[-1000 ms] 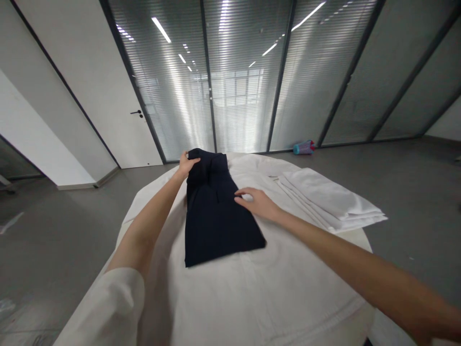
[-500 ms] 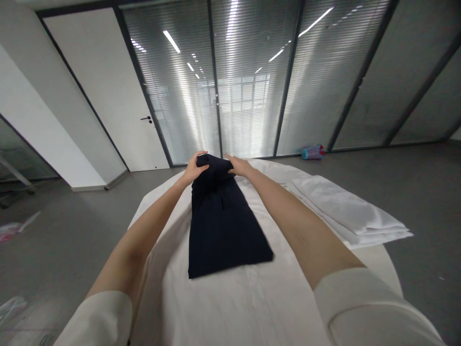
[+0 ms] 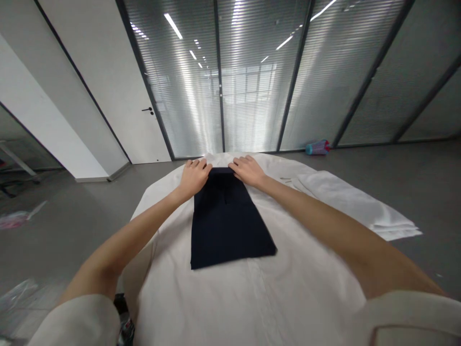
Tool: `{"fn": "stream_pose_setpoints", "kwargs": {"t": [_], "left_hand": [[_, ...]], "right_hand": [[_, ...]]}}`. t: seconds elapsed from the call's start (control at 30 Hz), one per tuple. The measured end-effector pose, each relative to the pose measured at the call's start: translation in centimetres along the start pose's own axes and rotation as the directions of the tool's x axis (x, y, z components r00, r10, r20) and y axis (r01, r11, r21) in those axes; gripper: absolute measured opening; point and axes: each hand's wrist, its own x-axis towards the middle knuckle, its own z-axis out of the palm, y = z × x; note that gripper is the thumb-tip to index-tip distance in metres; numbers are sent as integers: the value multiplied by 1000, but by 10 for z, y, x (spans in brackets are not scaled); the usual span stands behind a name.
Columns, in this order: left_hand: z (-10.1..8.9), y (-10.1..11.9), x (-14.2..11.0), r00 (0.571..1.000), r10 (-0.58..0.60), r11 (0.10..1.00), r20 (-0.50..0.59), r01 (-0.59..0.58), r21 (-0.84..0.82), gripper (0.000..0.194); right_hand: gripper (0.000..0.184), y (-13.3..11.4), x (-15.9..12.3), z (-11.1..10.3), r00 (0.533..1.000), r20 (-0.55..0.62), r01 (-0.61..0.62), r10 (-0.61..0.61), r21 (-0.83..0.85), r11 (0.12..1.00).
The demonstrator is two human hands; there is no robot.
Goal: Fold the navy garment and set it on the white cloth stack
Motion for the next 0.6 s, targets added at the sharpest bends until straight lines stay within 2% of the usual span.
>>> {"fn": "stream_pose_setpoints", "kwargs": {"t": [0.1, 0.2, 0.27, 0.43, 0.6], "left_hand": [[2, 17, -33, 990, 99, 995, 100, -102, 22, 26], [13, 28, -54, 969, 129, 992, 209, -125, -34, 27], [17, 31, -58, 969, 102, 994, 227, -93, -49, 27], [9, 27, -53, 990, -45, 999, 136, 48, -18, 26], [3, 26, -55, 953, 85, 992, 292, -52, -118, 33]], "right_hand": [[25, -26, -35, 6, 995, -11, 104, -104, -39, 994], [28, -45, -55, 16, 992, -2, 127, -127, -54, 991], [28, -48, -55, 16, 995, -16, 97, -98, -39, 995], [27, -40, -43, 0, 999, -48, 19, -19, 1, 1000], [28, -47, -49, -1, 983, 142, 98, -117, 130, 987]]}}
